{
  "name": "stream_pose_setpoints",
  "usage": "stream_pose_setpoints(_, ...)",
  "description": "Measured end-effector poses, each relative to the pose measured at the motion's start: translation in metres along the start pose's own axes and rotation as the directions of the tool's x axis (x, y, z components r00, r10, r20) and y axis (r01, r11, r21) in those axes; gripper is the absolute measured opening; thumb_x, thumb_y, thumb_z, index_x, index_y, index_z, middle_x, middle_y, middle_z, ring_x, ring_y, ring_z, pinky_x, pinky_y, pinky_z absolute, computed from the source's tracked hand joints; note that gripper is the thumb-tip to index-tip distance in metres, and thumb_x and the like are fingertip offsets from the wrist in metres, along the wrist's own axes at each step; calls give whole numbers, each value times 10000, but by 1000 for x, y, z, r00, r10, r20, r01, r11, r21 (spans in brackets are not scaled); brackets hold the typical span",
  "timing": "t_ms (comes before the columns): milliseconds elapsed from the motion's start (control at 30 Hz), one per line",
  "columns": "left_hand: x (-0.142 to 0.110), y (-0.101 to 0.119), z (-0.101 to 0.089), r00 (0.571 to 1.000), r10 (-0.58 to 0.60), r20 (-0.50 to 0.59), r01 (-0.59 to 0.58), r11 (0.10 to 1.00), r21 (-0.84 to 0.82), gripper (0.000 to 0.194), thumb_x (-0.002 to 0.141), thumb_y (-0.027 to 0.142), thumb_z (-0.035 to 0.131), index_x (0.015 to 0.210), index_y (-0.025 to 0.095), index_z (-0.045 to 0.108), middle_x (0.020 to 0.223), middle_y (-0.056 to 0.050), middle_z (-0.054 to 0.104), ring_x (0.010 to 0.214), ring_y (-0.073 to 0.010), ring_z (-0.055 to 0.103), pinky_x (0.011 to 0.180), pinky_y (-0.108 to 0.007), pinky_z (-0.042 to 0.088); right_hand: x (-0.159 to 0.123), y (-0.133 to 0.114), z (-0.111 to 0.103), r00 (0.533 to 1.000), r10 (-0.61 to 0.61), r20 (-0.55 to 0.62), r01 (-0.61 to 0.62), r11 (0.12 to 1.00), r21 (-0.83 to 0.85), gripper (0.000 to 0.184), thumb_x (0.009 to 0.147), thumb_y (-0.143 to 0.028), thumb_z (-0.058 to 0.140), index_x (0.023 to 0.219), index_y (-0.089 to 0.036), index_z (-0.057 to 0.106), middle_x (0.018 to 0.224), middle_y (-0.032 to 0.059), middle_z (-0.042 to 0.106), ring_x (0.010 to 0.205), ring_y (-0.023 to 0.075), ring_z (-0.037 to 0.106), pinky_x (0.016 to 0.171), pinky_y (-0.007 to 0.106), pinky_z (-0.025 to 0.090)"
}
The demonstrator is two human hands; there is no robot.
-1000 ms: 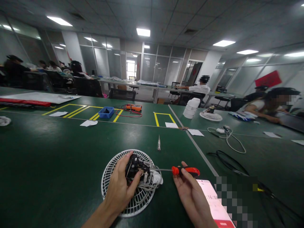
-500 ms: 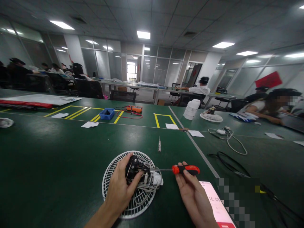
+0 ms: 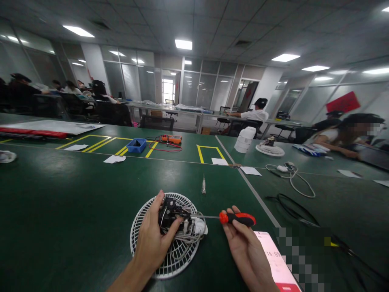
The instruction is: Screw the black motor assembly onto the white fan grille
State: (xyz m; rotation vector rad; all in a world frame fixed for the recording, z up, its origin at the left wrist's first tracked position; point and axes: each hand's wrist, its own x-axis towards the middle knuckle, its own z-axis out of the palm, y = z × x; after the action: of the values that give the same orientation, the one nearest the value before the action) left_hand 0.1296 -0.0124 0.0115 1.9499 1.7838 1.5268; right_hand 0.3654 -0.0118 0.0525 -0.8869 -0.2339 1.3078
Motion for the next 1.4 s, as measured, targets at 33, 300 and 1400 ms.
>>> stream_pose_setpoints(33, 0, 0, 0, 1000, 0, 2, 0, 1000, 2, 787, 892, 472, 679, 1544, 249, 299, 1427, -147, 581, 1273, -305, 610, 1053, -521, 524, 0, 0, 0, 1000, 1, 12, -1, 1000, 0, 592, 487, -150, 937, 1028, -191, 701, 1054, 50, 746, 1064, 224, 695, 939, 306, 570)
stream_pose_setpoints(300, 0, 0, 0, 999, 53, 2, -53, 997, 57, 677, 897, 481, 664, 1475, 242, 405, 1400, -121, 599, 1276, -313, 571, 1046, -539, 496, 3, 6, -3, 999, -24, -21, 23, 998, -62, 511, 598, -311, 943, 1034, -246, 684, 894, -10, 718, 851, 189, 715, 808, 325, 609)
stream_pose_setpoints(1400, 1, 1, -1, 998, 56, 39, -58, 997, 56, 609, 930, 445, 610, 1455, 213, 406, 1399, -139, 597, 1274, -306, 595, 1067, -549, 506, -2, 0, 4, 998, -53, -41, 50, 996, -75, 671, 435, -197, 980, 1042, -198, 694, 991, 45, 757, 863, 197, 722, 767, 297, 601)
